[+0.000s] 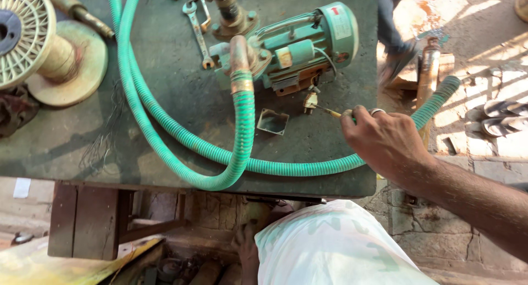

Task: The person uses a screwdriver to open the terminal box of a green electric motor, removes the cover, and manipulates the internal wiring and plug. The person then reassembles the terminal box and secures it with screws.

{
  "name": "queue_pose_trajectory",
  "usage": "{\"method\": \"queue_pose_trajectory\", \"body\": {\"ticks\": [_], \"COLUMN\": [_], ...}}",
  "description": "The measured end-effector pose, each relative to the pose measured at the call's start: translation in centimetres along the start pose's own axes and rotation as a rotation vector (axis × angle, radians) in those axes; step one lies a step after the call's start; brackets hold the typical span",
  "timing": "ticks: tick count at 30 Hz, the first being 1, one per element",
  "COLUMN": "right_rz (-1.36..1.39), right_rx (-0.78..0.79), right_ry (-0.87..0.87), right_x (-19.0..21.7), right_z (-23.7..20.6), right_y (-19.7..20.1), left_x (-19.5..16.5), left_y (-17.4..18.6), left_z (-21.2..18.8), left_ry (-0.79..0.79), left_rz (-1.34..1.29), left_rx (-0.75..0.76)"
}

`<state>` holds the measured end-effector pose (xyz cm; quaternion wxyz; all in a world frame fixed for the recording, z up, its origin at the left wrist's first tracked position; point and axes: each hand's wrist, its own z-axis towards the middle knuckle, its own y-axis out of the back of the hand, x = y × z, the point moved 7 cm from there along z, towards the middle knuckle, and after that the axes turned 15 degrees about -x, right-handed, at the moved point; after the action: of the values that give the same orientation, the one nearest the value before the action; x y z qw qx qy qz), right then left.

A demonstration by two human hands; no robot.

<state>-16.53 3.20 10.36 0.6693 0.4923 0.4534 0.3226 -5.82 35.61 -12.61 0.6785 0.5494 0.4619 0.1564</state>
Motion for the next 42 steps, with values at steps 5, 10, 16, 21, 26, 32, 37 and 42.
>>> {"method": "queue_pose_trajectory", "body": {"ticks": [5,10,16,21,26,32,37,42], "right_rz": [0.005,0.002,0.062,-0.050,-0.112,-0.197,-0.076,-0.026], "right_rx": [0.025,0.022,0.151,0.269,0.058,0.120,0.091,0.069], "right_ry": [0.014,0.030,-0.006,0.041,0.103,0.054,0.000,-0.045], "right_x": [-0.5,-1.1,-1.4,-1.2,-0.8,-0.2,1.4,1.3], "right_z": [-0.5,-0.5,-0.5,-0.6,0.1,0.6,1.1,0.9], "right_y": [-1.1,-2.1,-2.8,-3.9,-3.0,-5.0,-8.1,-10.4], "left_x": [4.3,5.3,6.4,5.1,6.4,14.1,15.2,12.6], "left_y": [0.4,-1.0,-0.6,-0.6,0.5,5.1,6.5,7.0], "left_z": [-4.6,-7.3,-8.2,-7.9,-7.9,-10.4,-10.4,-7.9], "left_ry": [0.671,0.792,0.657,0.879,0.609,1.130,1.119,1.011], "left_rz": [-0.517,-0.437,-0.307,-0.439,-0.295,-1.153,-1.562,-1.763], "left_rx": [0.252,0.484,0.551,0.720,0.876,0.485,0.316,0.308]}}
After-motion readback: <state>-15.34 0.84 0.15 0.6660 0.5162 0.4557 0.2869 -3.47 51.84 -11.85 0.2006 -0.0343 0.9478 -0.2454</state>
